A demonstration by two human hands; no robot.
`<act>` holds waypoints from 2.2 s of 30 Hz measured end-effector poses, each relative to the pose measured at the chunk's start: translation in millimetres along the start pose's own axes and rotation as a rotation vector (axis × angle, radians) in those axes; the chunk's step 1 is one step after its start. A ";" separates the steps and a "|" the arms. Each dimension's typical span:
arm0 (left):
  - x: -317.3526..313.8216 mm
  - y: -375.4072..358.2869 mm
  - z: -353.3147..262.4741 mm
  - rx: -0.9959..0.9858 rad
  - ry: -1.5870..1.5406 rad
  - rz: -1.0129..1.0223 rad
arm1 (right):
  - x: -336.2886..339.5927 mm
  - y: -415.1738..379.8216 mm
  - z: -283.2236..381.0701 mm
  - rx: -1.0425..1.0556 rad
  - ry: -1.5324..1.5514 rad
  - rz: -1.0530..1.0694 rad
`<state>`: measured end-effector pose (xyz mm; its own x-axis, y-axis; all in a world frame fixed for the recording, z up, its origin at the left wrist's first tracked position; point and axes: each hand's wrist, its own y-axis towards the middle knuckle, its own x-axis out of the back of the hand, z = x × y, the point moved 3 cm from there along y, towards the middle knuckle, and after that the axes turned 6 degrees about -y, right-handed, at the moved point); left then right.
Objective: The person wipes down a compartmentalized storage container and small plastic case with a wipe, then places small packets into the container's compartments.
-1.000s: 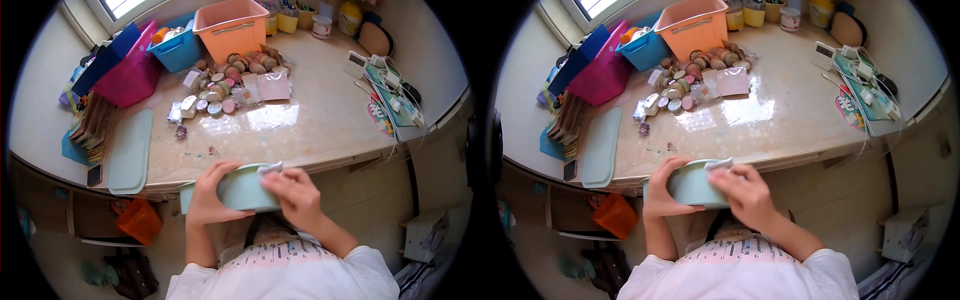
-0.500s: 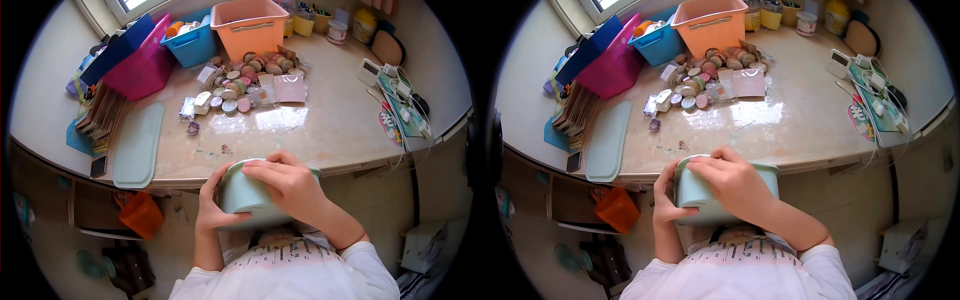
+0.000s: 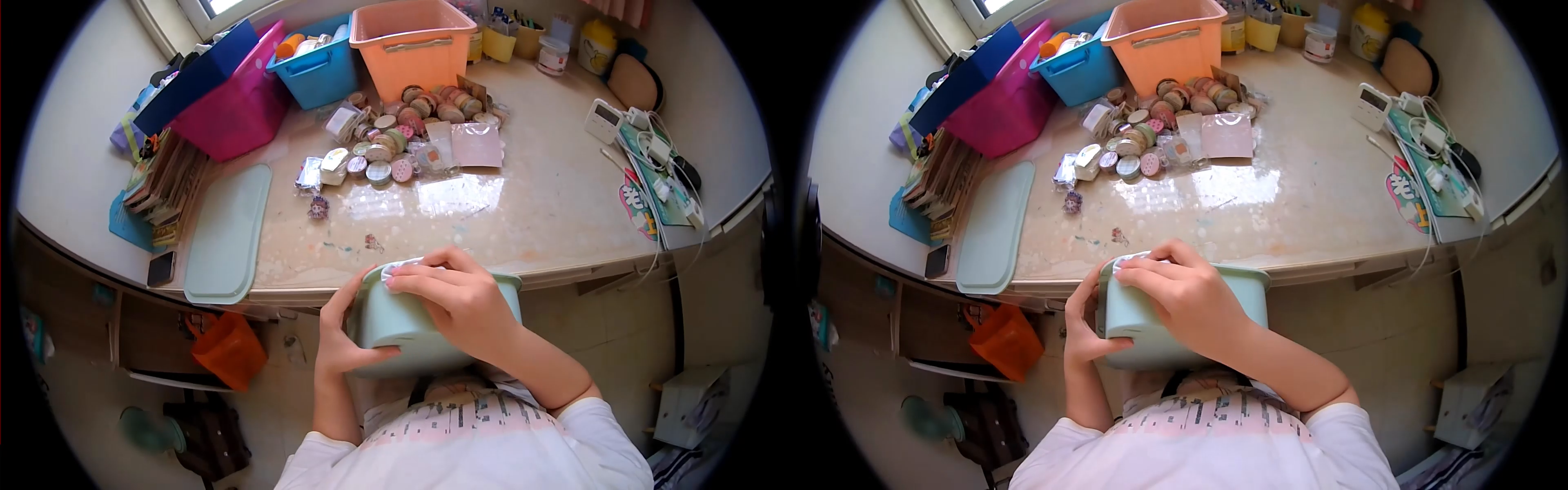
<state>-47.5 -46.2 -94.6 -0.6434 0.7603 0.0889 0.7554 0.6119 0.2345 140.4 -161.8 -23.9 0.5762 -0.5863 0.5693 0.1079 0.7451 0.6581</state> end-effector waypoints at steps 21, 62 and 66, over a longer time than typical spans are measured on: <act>18.3 -16.1 31.8 -0.087 -0.229 -0.155 | 4.4 -15.7 -7.4 -0.103 0.043 0.000; -0.2 1.3 -74.5 -0.214 0.579 -0.286 | -0.6 6.4 4.5 -0.030 -0.014 0.091; -2.8 23.0 -54.3 -0.146 0.490 -0.180 | -18.7 23.5 16.5 0.047 0.110 0.180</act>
<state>-35.1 -46.0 -37.0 -0.7701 0.4339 0.4676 0.6250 0.6598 0.4171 118.8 -138.6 -10.9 0.6678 -0.4055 0.6242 -0.0408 0.8174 0.5746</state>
